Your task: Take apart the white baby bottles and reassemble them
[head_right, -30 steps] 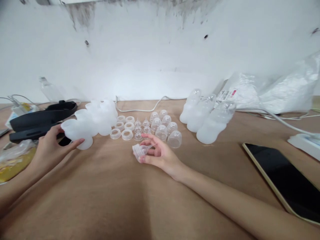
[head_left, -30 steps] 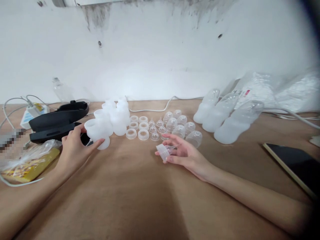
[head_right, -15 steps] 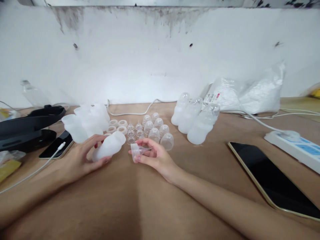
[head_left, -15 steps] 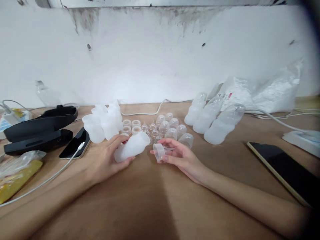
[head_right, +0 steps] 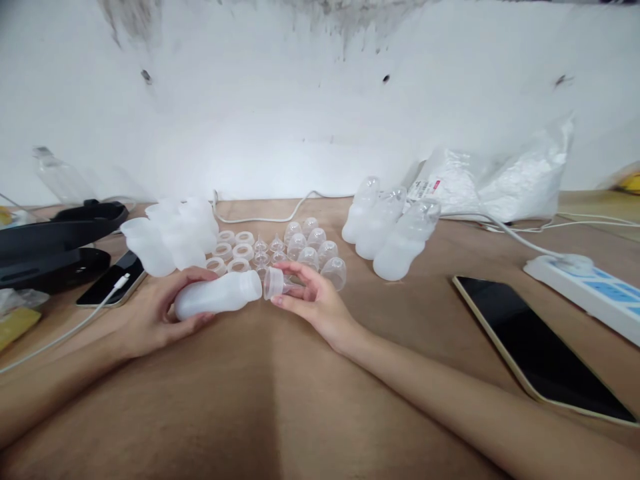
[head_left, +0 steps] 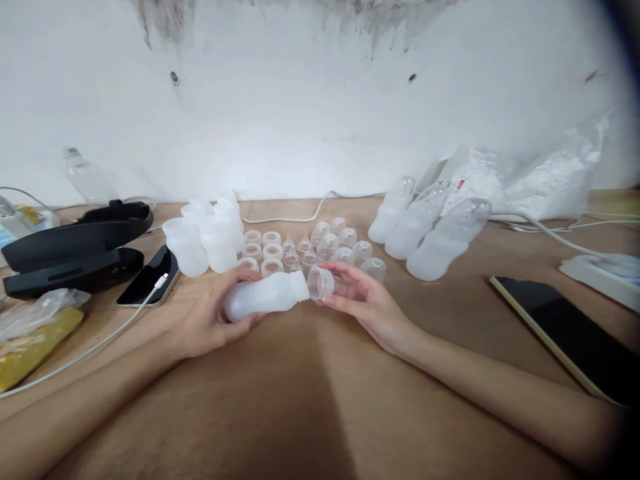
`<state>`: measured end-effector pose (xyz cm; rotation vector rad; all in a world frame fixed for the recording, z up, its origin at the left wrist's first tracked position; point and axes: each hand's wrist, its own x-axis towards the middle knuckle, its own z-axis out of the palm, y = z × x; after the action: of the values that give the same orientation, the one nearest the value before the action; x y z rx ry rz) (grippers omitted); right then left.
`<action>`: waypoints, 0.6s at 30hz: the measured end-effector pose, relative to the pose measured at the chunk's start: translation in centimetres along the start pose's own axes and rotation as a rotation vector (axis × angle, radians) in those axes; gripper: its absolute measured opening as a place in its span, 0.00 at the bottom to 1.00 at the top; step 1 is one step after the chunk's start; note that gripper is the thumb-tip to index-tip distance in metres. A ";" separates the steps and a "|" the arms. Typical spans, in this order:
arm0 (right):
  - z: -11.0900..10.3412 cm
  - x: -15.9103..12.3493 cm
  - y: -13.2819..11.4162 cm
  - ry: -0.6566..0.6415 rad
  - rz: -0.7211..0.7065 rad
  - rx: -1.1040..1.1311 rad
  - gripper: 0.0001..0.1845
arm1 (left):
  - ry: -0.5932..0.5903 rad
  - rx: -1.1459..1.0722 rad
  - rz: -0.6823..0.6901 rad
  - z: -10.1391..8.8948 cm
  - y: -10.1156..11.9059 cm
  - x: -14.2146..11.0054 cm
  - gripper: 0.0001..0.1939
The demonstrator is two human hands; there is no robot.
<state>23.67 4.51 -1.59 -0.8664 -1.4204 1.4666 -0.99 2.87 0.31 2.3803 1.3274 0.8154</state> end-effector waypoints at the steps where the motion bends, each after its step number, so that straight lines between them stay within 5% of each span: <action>1: 0.0 0.0 0.0 -0.013 0.001 -0.008 0.22 | -0.002 -0.023 0.024 0.0 -0.1 -0.1 0.18; 5: 0.3 -0.3 -0.4 -0.092 0.012 -0.062 0.22 | -0.022 -0.064 0.052 -0.1 0.0 -0.1 0.18; 13: 0.8 -1.0 -0.7 -0.092 -0.068 -0.218 0.21 | -0.060 -0.164 -0.220 -0.4 1.4 0.3 0.16; 18: 0.8 -0.8 -0.9 -0.060 0.001 -0.247 0.21 | -0.096 0.051 0.101 -0.9 1.5 0.0 0.17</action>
<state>23.31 3.40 -0.68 -0.9812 -1.6703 1.3457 -0.52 2.04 1.74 2.5100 1.2139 0.6918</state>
